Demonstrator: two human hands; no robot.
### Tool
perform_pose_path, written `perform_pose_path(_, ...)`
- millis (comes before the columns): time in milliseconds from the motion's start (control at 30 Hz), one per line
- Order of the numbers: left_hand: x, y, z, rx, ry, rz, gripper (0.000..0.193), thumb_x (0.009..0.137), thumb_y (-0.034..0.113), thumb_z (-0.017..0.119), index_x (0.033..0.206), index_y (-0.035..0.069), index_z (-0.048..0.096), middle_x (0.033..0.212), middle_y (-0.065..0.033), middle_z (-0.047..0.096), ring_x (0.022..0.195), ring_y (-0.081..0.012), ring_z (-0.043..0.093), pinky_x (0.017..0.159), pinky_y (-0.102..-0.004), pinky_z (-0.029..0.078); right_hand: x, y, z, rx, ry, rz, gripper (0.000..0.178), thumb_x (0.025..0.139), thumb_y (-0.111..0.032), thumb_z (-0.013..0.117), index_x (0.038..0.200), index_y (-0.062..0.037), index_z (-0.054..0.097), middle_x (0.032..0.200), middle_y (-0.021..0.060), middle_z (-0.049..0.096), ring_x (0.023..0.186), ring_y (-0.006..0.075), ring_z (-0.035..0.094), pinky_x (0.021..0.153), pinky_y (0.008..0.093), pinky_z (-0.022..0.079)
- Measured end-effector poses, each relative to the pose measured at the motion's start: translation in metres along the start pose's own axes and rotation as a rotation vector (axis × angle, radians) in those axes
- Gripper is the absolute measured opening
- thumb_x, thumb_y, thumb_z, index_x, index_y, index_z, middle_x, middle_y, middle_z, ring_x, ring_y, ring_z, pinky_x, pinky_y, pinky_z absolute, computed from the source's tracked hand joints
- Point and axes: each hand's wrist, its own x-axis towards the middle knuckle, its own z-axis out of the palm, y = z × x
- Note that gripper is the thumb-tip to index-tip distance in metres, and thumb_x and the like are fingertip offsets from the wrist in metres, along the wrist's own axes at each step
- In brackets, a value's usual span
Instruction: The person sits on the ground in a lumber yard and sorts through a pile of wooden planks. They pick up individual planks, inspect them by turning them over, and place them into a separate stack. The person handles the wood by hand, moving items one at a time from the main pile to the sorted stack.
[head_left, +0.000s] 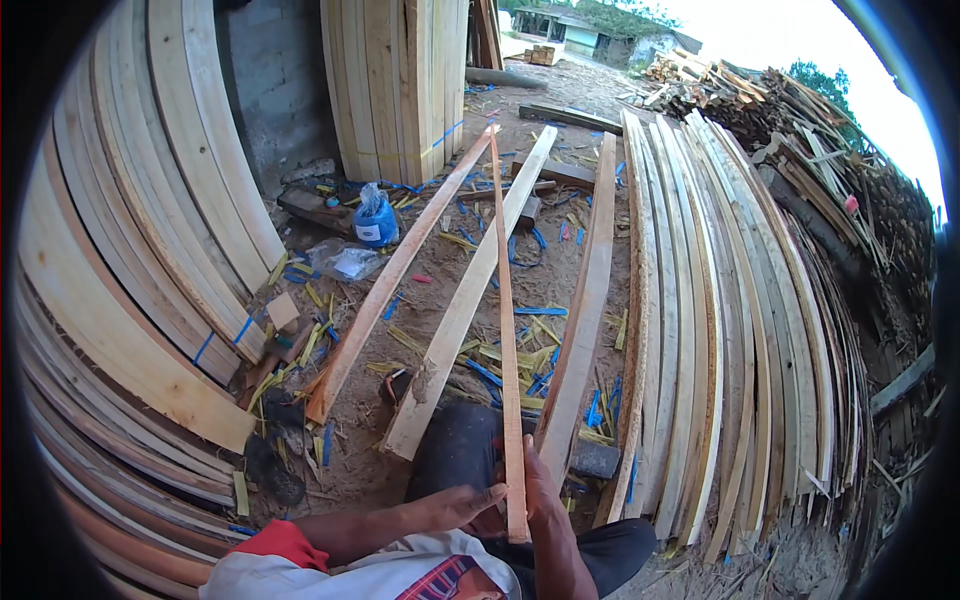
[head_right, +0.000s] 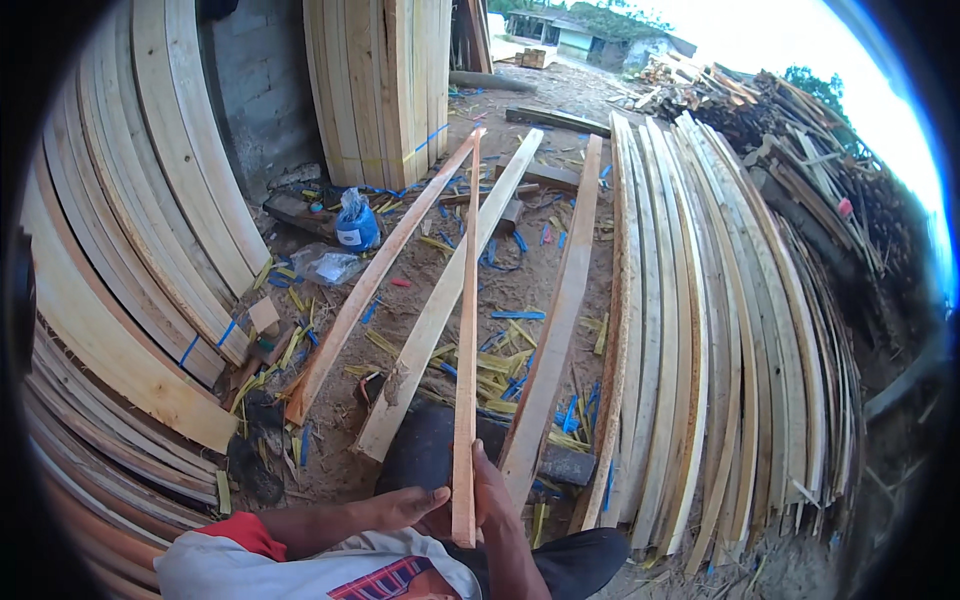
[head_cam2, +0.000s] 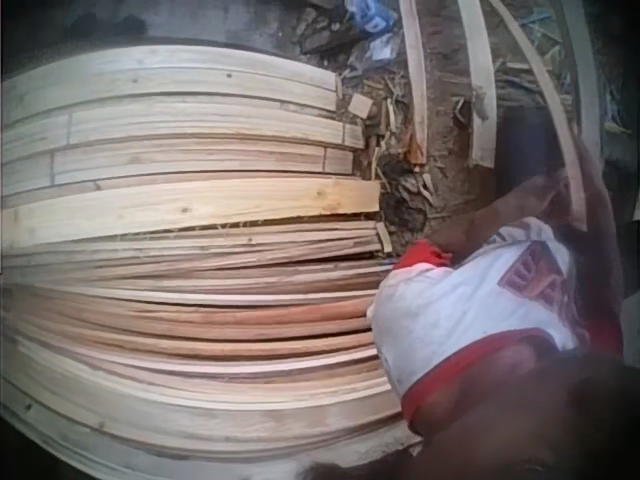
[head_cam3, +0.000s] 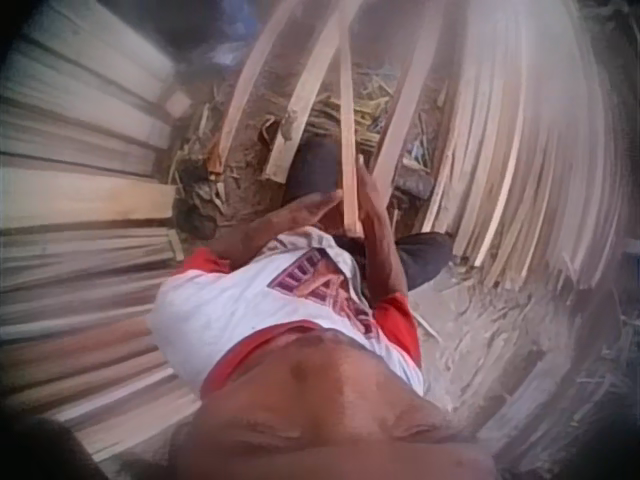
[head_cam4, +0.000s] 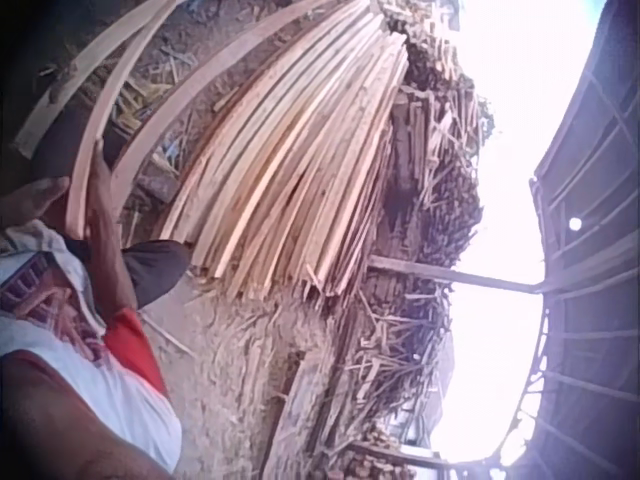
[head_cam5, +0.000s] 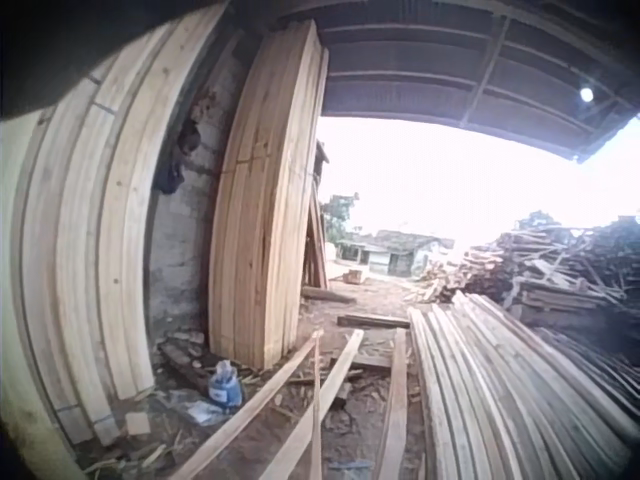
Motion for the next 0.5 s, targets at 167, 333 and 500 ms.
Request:
perform_pose_path(167,0.079,0.037,-0.041,-0.134,0.392,0.162,0.078,0.075,0.075,0.047,0.094,0.001,0.063,0.08,-0.0102,0.064,0.074,-0.0197,0.063,0.071,-0.0328,0.052,-0.127,0.04,-0.084,0.008,0.003,0.044,0.058,0.087,-0.051,0.052,0.125,-0.0065,0.049,0.072,0.0083,0.06,0.058,0.0181,0.059,0.05,0.0305,0.049)
perform_pose_path(333,0.204,0.042,-0.072,-0.646,0.285,0.301,0.064,0.078,0.058,0.059,0.11,0.003,0.053,0.087,-0.0127,0.061,0.078,-0.0251,0.062,0.073,-0.0409,0.052,-0.206,0.093,-0.067,-0.753,0.301,-0.253,0.058,0.078,-0.033,0.068,0.124,-0.0034,0.047,0.101,0.0141,0.062,0.09,0.022,0.059,0.078,0.0356,0.047)
perform_pose_path(500,0.195,0.002,-0.055,-0.713,0.107,0.205,0.053,0.091,0.047,0.04,0.112,-0.001,0.051,0.096,-0.0179,0.061,0.087,-0.0293,0.061,0.08,-0.0445,0.049,-0.232,0.122,-0.045,-1.077,0.612,-0.261,0.054,0.08,-0.031,0.067,0.123,-0.0054,0.049,0.1,0.0168,0.063,0.091,0.0215,0.058,0.077,0.0371,0.048)
